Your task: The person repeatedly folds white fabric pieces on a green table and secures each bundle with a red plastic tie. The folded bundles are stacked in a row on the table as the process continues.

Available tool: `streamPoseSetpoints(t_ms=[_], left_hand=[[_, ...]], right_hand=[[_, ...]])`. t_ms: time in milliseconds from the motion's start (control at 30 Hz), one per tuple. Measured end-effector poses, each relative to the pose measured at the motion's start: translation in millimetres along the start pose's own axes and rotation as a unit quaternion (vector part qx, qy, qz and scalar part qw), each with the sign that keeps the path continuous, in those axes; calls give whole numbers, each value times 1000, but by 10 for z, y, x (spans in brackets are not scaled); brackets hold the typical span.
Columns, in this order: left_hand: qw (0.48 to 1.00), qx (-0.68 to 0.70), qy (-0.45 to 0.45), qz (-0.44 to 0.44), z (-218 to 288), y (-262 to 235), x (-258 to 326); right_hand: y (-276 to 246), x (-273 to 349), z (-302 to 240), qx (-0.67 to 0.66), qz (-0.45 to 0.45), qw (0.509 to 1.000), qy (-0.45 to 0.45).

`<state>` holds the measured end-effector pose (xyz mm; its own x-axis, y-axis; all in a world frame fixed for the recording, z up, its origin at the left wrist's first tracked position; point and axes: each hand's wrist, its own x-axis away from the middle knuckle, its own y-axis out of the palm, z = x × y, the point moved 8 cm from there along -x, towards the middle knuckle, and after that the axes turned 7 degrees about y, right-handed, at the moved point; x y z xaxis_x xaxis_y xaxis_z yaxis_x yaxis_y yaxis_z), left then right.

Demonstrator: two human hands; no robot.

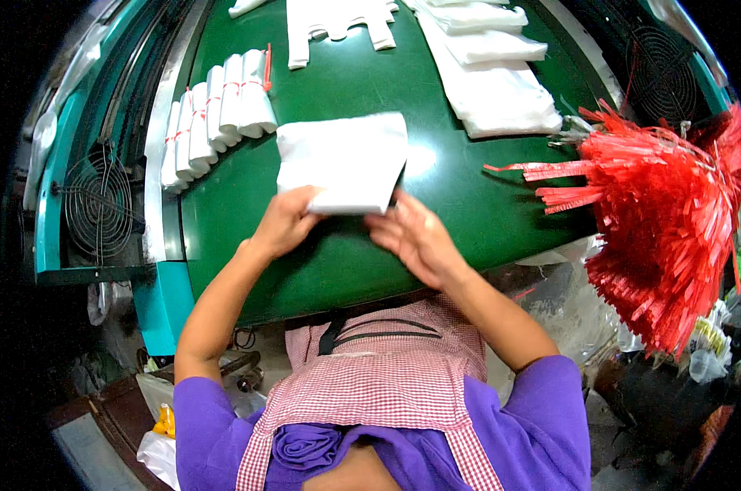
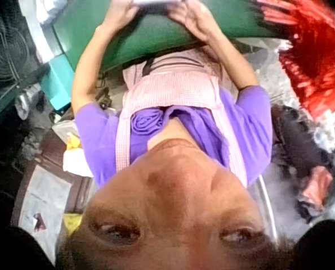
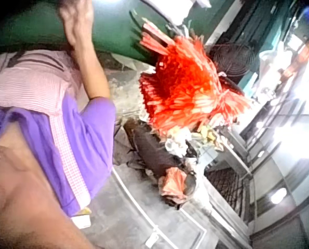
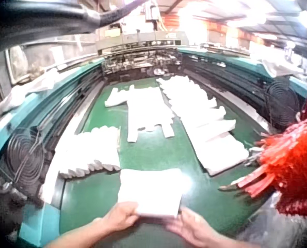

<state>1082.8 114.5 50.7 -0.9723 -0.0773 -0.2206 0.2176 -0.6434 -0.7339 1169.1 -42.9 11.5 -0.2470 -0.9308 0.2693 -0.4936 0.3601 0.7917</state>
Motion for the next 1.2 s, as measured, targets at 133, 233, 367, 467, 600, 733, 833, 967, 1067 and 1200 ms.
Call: streamPoseSetpoints(t_ms=[133,233,367,467,600,733,833,967,1067,1200], left_hand=[[978,-55,121,-161,444,180,356],[983,-38,82,-157,319,120,388],[968,-178,99,-147,465,141,231],[940,-252,219,-65,760,-102,-109],[958,-199,146,-146,539,6,-145],[972,-176,53,-147,512,242,165],[971,-193,55,-133,768,276,318],[995,-75,-46,-55,391,-24,505],[979,-169,-110,-35,202,-134,179],[979,-191,67,28,486,-63,-111]], right_hand=[[-68,-255,-83,59,34,994,89],[293,-41,-169,569,-91,809,-113],[398,35,-129,806,-195,507,-235],[414,-94,-254,844,-209,436,-232],[391,-28,-272,838,-227,471,-155],[602,247,-220,838,-120,527,-71],[701,418,0,900,-78,397,-163],[531,182,-272,795,-41,588,-144],[351,-173,-468,740,90,654,-131],[-9,-220,-564,527,152,821,-158]])
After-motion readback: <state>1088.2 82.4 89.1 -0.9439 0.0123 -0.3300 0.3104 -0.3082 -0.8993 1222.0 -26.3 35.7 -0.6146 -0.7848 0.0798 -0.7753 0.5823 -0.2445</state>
